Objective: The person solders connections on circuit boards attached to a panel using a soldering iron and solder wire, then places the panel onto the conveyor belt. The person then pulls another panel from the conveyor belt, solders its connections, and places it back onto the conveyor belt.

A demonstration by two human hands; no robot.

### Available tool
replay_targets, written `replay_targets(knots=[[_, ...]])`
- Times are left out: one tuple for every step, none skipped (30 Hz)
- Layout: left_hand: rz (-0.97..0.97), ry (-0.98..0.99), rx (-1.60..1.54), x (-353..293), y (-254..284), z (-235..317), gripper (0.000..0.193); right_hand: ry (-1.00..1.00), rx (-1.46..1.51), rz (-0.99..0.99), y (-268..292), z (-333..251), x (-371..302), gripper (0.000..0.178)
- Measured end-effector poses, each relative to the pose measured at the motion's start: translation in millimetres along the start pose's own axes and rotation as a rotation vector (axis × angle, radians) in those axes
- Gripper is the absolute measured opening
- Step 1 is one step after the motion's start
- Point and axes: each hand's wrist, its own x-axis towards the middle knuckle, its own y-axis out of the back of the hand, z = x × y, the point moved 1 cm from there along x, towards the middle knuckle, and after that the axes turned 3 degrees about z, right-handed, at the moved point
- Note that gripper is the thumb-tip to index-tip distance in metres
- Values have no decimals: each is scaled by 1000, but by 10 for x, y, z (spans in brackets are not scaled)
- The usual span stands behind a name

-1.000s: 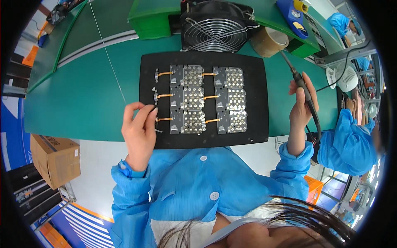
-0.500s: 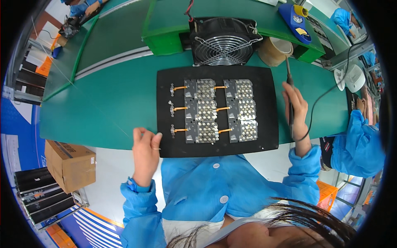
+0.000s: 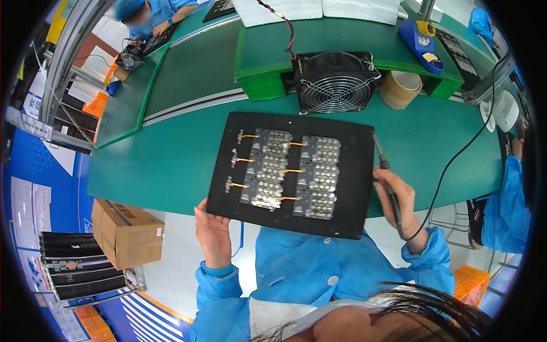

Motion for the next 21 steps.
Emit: replay_targets(knots=[[84,-45,-94,11,-20,-16,44,26,34,8,-92,-38,10,30],[166,-90,-188,15,-48,-37,45,53,68,16,-185,-59,15,31],[146,-82,-270,11,-95,-66,43,79,94,10,-250,-87,31,32],[145,-93,-262,5,-126,-108,43,71,139,7,-338,-140,49,32],[179,-47,-273,2,-164,-173,40,72,155,-16,-400,-195,68,32],[208,2,-285,2,-210,-220,38,72,168,-35,-442,-245,81,33],[197,19,-327,0,-281,-224,36,75,176,-27,-484,-260,86,33],[193,10,-319,26,-264,-194,36,82,181,-41,-521,-268,88,33],[205,8,-286,43,-251,-169,35,93,185,-58,-540,-264,96,33],[217,7,-252,67,-231,-139,35,98,191,-51,-548,-266,101,33],[242,-14,-259,110,-144,-117,35,106,180,-36,-542,-267,104,33],[240,-23,-254,147,-49,-76,35,114,169,-22,-518,-264,109,33],[247,-71,-240,201,54,-23,36,125,143,-20,-477,-241,116,34],[247,-112,-226,273,138,11,36,122,140,-8,-415,-214,116,34],[244,-156,-243,354,209,40,37,96,99,15,-344,-182,114,34],[174,-213,-228,386,321,131,36,74,75,37,-279,-157,108,34],[162,-242,-223,498,431,168,37,87,38,77,-230,-108,87,34],[145,-269,-218,633,549,195,37,70,29,103,-153,-72,86,34],[180,-307,-157,716,936,278,37,71,7,89,-124,-95,98,33],[200,-342,-100,829,1272,426,38,66,-26,86,-128,-140,111,32],[273,-282,-229,945,1275,601,39,114,-44,125,-155,-125,127,32]])
